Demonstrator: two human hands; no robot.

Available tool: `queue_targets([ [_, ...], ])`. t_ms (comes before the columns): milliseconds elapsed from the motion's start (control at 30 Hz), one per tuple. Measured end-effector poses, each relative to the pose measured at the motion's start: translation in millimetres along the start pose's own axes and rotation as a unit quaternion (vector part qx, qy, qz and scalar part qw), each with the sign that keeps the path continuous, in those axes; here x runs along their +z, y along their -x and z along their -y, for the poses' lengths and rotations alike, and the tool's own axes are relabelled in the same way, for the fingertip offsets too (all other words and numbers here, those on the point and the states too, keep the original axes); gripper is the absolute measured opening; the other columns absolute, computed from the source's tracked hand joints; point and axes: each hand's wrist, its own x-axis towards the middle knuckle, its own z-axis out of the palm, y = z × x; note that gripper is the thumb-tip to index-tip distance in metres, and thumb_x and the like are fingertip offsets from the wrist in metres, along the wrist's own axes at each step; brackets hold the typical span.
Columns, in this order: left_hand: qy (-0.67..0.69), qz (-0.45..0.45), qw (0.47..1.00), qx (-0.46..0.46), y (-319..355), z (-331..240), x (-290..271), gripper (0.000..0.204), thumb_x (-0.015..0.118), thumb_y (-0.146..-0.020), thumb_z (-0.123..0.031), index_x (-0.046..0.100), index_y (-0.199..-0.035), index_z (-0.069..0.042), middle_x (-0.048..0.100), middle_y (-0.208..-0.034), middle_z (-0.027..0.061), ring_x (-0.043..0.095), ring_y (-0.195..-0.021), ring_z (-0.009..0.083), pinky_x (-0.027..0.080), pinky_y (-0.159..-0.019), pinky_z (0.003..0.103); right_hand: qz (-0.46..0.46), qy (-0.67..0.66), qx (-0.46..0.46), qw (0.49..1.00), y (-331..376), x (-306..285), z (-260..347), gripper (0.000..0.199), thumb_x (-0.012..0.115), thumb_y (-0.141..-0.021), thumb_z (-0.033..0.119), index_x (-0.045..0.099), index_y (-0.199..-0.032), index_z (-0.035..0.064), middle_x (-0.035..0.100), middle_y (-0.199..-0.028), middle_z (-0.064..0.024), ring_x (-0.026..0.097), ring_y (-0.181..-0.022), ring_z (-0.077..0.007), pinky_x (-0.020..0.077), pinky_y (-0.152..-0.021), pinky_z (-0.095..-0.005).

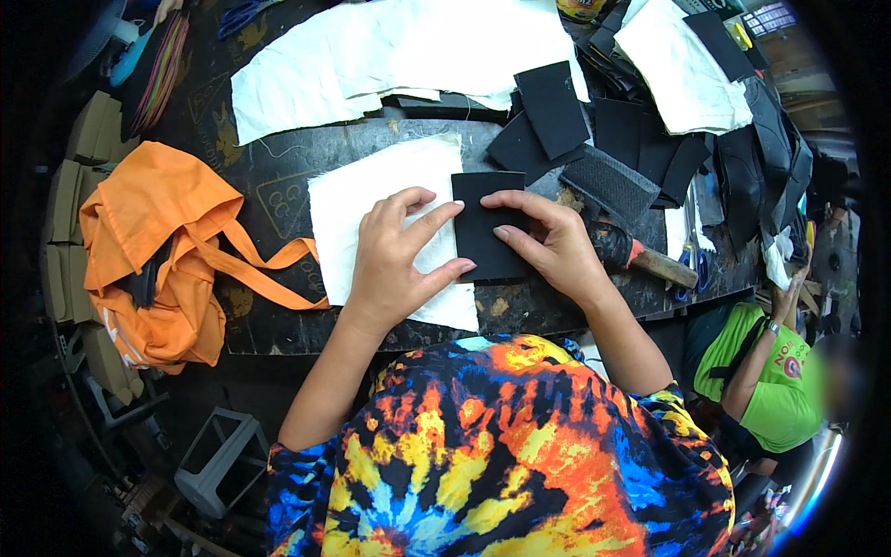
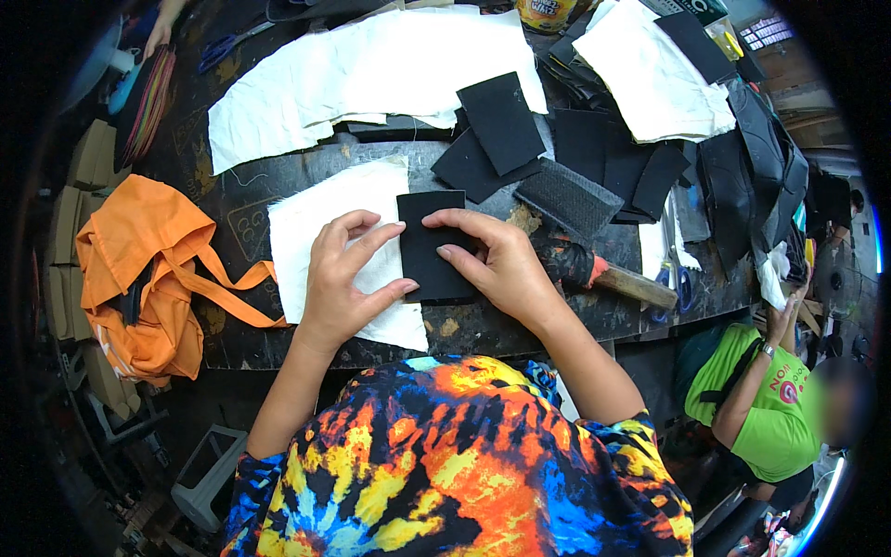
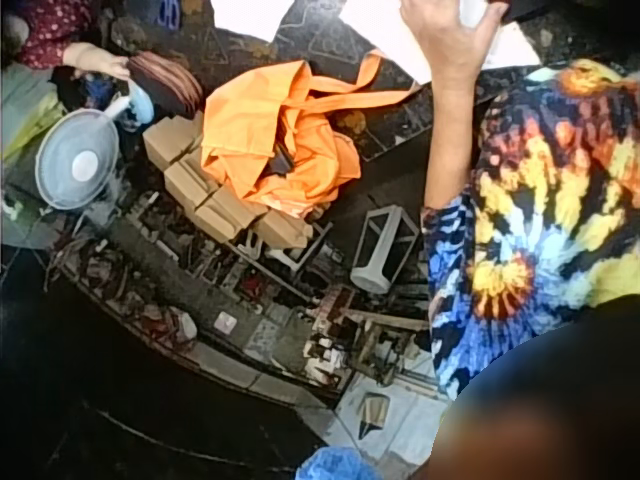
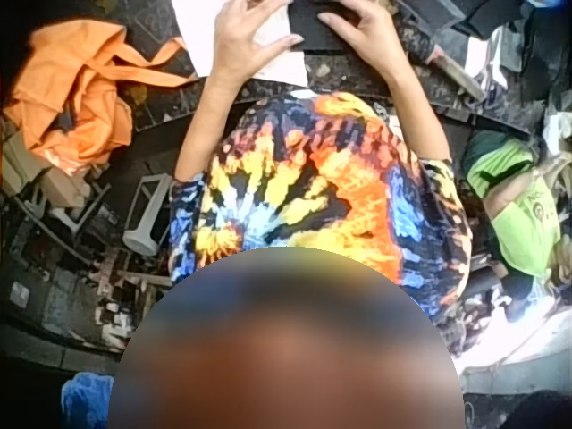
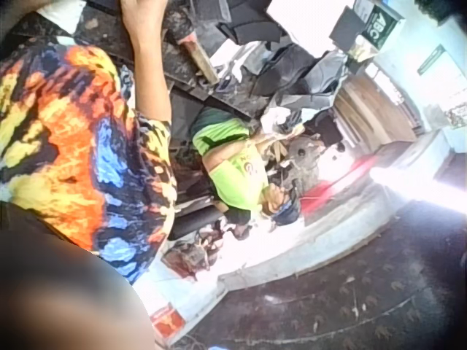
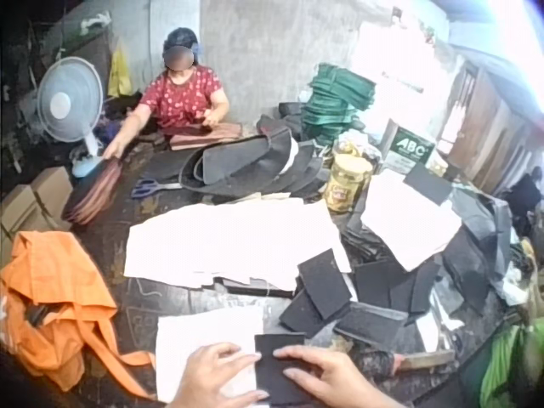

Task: The person repeatedly picks black fabric pieces and white paper sheets from a table, aligns them, and stacks them into small bundles. They occasionally use a hammer-like tool to press the stacked pieces and use scissors to trim a white sheet. The assembled bundles are placed on the table.

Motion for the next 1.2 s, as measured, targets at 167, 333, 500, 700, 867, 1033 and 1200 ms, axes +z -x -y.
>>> queue_targets([
  [167,0.011,-0.007,1.0,-0.009,0.9,1.6,0.7,0.054,0.084,-0.083,-0.029,0.07,-0.131,-0.011,0.062,-0.122,0.0121,0.06,-0.112,0.0304,0.045,-0.099,0.045,0.014,-0.008,0.021,1.0,-0.3,-0.5,-0.5,0.036,0.07,-0.095,-0.002,0.069,-0.131,0.0011,0.07,-0.128,-0.0064,0.065,-0.112,-0.0101,0.0549,-0.093,-0.0252],
  [333,0.034,-0.024,0.999,-0.018,0.4,1.1,2.4,0.044,0.076,-0.088,-0.019,0.07,-0.13,-0.008,0.062,-0.121,0.0124,0.06,-0.111,0.0305,0.045,-0.099,0.043,0.015,-0.014,0.01,1.0,5.3,-5.1,0.3,0.037,0.07,-0.095,-0.003,0.068,-0.131,0.0003,0.07,-0.128,-0.0065,0.065,-0.113,-0.0103,0.0541,-0.094,-0.0252],
  [500,0.025,-0.015,0.999,-0.015,-0.8,-2.1,1.4,0.047,0.08,-0.085,-0.025,0.071,-0.129,-0.01,0.061,-0.122,0.0131,0.06,-0.111,0.0315,0.045,-0.098,0.045,0.01,-0.015,0.015,1.0,5.3,-4.2,5.4,0.036,0.071,-0.094,-0.002,0.069,-0.13,0.001,0.071,-0.126,-0.0061,0.065,-0.109,-0.0095,0.0538,-0.09,-0.0239],
  [700,-0.038,0.022,0.999,0.005,-1.3,-3.2,0.4,0.058,0.087,-0.076,-0.036,0.073,-0.128,-0.013,0.06,-0.126,0.0141,0.058,-0.115,0.0328,0.044,-0.099,0.046,-0.042,0.213,-0.051,0.975,6.3,-2.8,19.7,0.038,0.079,-0.086,0.006,0.073,-0.124,0.0079,0.07,-0.116,-0.009,0.066,-0.103,-0.0203,0.052,-0.087,-0.0331],
  [867,-0.048,0.027,0.998,-0.003,-2.1,-3.9,0.9,0.06,0.088,-0.073,-0.037,0.073,-0.126,-0.012,0.06,-0.126,0.0134,0.058,-0.115,0.0332,0.043,-0.1,0.047,-0.12,0.35,-0.266,0.89,-8.2,3.9,18.5,0.034,0.079,-0.082,0.012,0.074,-0.115,0.0097,0.066,-0.12,-0.0087,0.06,-0.116,-0.0319,0.0447,-0.098,-0.0446],
  [1033,-0.003,0.035,0.999,-0.039,-11.8,-11.5,-8.9,0.054,0.089,-0.072,-0.03,0.068,-0.116,-0.006,0.061,-0.125,0.0131,0.058,-0.116,0.0343,0.045,-0.1,0.046,-0.029,0.364,-0.269,0.891,-28.0,20.4,11.8,0.042,0.076,-0.084,0.013,0.065,-0.125,0.008,0.066,-0.121,-0.009,0.061,-0.116,-0.028,0.0445,-0.096,-0.0426],
  [1200,0.117,0.05,0.985,-0.116,-57.3,24.6,-41.6,0.037,0.079,-0.085,-0.014,0.066,-0.117,-0.002,0.072,-0.111,0.0138,0.07,-0.104,0.0257,0.056,-0.088,0.04,0.047,0.351,-0.256,0.9,-17.8,5.9,25.4,0.059,0.081,-0.084,0.03,0.061,-0.136,0.008,0.065,-0.128,-0.0121,0.059,-0.122,-0.0293,0.0438,-0.1,-0.0439],
])
